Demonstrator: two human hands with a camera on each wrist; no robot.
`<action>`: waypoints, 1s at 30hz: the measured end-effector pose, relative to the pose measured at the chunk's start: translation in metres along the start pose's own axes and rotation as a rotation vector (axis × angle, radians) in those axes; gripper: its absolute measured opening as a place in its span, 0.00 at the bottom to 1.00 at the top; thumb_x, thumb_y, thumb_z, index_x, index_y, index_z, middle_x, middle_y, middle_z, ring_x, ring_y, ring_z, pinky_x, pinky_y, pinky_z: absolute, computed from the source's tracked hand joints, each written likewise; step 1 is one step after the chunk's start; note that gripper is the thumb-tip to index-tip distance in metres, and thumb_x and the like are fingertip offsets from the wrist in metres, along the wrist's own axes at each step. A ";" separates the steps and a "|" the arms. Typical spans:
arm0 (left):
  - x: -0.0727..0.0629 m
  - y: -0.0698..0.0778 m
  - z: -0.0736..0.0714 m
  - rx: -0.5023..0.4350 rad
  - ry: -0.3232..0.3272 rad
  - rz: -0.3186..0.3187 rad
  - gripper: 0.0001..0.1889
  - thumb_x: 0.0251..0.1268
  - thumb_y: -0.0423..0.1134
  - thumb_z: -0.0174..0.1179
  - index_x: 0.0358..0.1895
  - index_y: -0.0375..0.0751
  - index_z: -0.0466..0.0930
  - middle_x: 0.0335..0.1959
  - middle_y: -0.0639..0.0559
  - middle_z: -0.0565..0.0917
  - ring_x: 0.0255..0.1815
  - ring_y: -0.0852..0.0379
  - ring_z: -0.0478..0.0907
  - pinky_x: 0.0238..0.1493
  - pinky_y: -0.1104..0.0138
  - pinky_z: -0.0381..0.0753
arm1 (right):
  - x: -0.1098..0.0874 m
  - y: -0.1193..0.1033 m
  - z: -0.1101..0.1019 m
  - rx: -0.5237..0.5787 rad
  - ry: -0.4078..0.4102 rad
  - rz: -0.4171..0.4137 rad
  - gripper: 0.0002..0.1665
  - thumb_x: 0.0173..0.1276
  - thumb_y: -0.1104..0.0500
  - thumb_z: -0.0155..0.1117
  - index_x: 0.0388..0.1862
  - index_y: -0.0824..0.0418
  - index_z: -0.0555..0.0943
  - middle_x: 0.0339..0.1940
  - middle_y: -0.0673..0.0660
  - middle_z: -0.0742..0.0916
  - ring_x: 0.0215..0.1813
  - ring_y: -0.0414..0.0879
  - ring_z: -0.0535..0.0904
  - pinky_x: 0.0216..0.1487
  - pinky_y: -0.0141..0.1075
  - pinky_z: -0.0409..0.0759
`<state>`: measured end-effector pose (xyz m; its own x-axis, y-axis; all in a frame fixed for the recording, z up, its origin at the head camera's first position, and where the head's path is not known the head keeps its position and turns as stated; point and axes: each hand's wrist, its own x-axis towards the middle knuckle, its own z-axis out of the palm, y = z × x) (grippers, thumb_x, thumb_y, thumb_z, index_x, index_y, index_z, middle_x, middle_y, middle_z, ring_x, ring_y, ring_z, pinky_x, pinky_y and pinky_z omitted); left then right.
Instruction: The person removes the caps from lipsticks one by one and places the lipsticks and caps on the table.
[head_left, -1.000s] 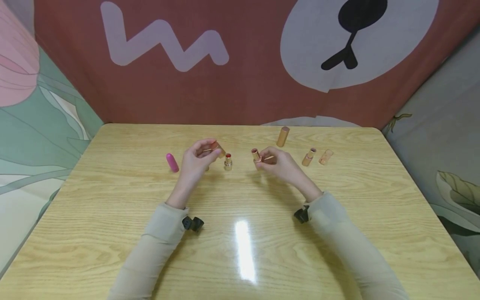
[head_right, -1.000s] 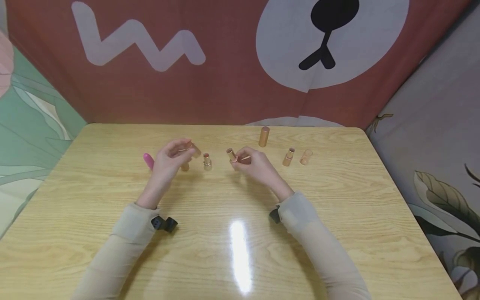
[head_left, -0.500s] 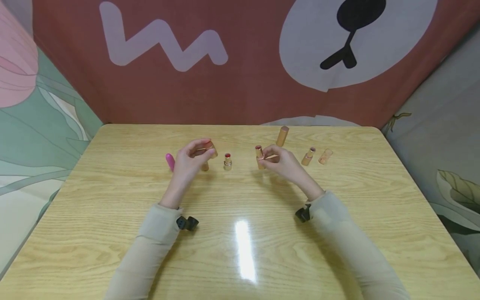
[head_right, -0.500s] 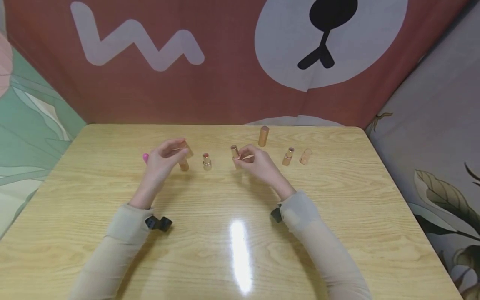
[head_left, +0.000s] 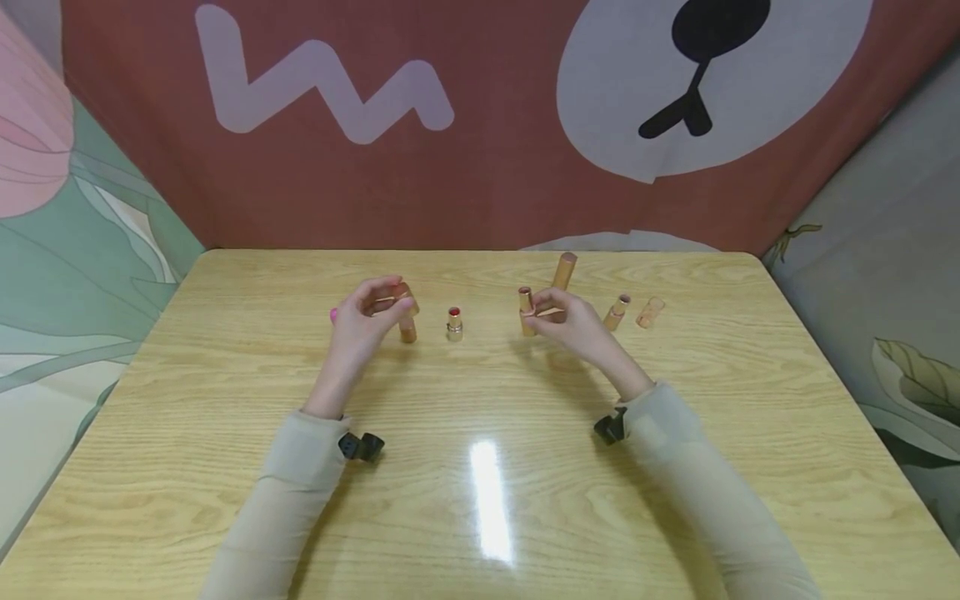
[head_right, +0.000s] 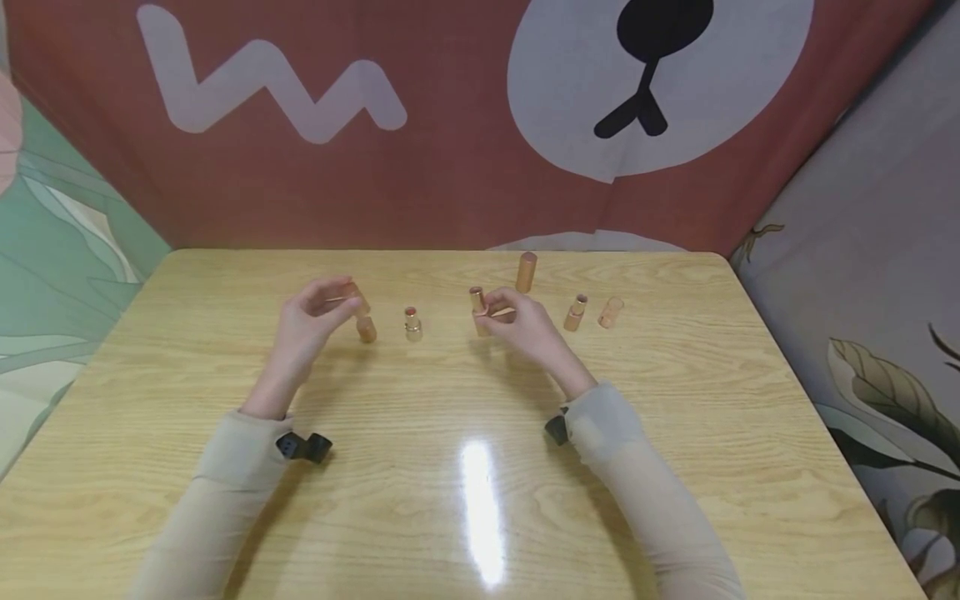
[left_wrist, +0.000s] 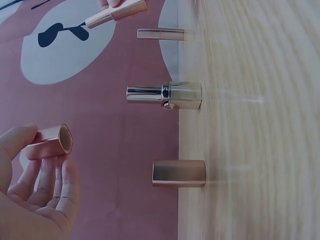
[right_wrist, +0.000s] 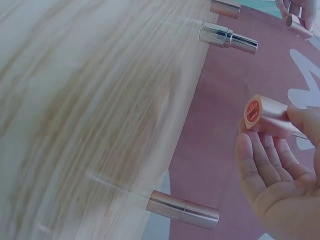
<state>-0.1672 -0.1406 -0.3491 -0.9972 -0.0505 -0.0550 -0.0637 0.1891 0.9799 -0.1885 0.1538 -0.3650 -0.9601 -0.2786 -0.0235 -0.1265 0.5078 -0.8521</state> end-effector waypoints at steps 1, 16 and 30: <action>0.000 0.000 -0.001 -0.001 -0.001 0.002 0.25 0.63 0.43 0.64 0.61 0.41 0.72 0.55 0.50 0.79 0.51 0.63 0.75 0.52 0.76 0.75 | 0.000 0.000 -0.001 -0.002 -0.001 0.001 0.19 0.68 0.63 0.61 0.55 0.71 0.73 0.54 0.69 0.81 0.54 0.62 0.81 0.53 0.42 0.82; -0.005 -0.001 -0.021 0.092 0.019 0.052 0.24 0.63 0.47 0.63 0.60 0.44 0.75 0.47 0.63 0.79 0.49 0.66 0.74 0.51 0.73 0.74 | -0.003 0.002 -0.009 -0.022 0.016 0.025 0.19 0.69 0.63 0.60 0.55 0.72 0.73 0.55 0.71 0.81 0.56 0.63 0.80 0.56 0.45 0.80; -0.008 -0.004 -0.046 0.091 0.093 0.062 0.26 0.62 0.50 0.63 0.62 0.43 0.74 0.42 0.72 0.78 0.49 0.70 0.73 0.57 0.71 0.68 | -0.001 0.007 -0.016 0.033 0.037 0.094 0.20 0.69 0.62 0.60 0.55 0.73 0.73 0.61 0.68 0.79 0.60 0.60 0.77 0.55 0.36 0.79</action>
<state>-0.1569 -0.1860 -0.3432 -0.9917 -0.1257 0.0272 -0.0095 0.2829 0.9591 -0.1922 0.1702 -0.3625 -0.9760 -0.2001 -0.0855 -0.0275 0.5030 -0.8639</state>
